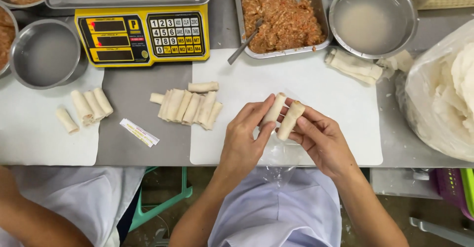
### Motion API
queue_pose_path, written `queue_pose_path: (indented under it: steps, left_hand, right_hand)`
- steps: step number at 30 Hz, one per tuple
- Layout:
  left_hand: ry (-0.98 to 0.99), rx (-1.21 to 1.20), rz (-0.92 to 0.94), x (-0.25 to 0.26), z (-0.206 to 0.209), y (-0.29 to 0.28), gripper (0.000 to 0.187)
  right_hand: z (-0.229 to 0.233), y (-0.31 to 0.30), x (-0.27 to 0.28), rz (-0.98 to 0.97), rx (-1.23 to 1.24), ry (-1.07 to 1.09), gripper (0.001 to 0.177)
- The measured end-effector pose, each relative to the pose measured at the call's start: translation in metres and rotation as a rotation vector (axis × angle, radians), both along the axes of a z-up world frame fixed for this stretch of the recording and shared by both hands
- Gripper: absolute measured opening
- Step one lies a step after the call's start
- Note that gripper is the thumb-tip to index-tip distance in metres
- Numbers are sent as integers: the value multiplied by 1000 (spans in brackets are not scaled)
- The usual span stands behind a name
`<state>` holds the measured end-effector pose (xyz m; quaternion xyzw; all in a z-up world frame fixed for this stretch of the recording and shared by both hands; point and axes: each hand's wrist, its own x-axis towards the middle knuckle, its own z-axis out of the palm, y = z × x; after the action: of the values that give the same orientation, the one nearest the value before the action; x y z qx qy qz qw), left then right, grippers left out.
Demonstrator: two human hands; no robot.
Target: The person packs spring rolls into a plastic bag, arranging them and sealing the bag by hand.
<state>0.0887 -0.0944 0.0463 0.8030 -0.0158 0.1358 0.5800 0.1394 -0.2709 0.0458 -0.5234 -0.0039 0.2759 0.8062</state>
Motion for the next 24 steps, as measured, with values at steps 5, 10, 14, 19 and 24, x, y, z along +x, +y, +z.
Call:
queue_pose_path:
  steps: [5, 10, 14, 19, 24]
  left_hand:
    - [30, 46, -49, 2, 5, -6, 50]
    - [-65, 239, -40, -4, 10, -20, 55]
    - [-122, 361, 49, -5, 3, -35, 56]
    - [-137, 475, 26, -14, -6, -62, 53]
    - [-87, 356, 187, -18, -56, 4, 57]
  right_hand:
    - [-12, -2, -1, -53, -82, -63, 46]
    - [-16, 5, 1, -144, -151, -47, 43]
    - [-8, 12, -7, -161, -141, -70, 44]
    - [20, 25, -10, -285, 240, 443, 68]
    - [-33, 1, 2, -285, 450, 445, 39]
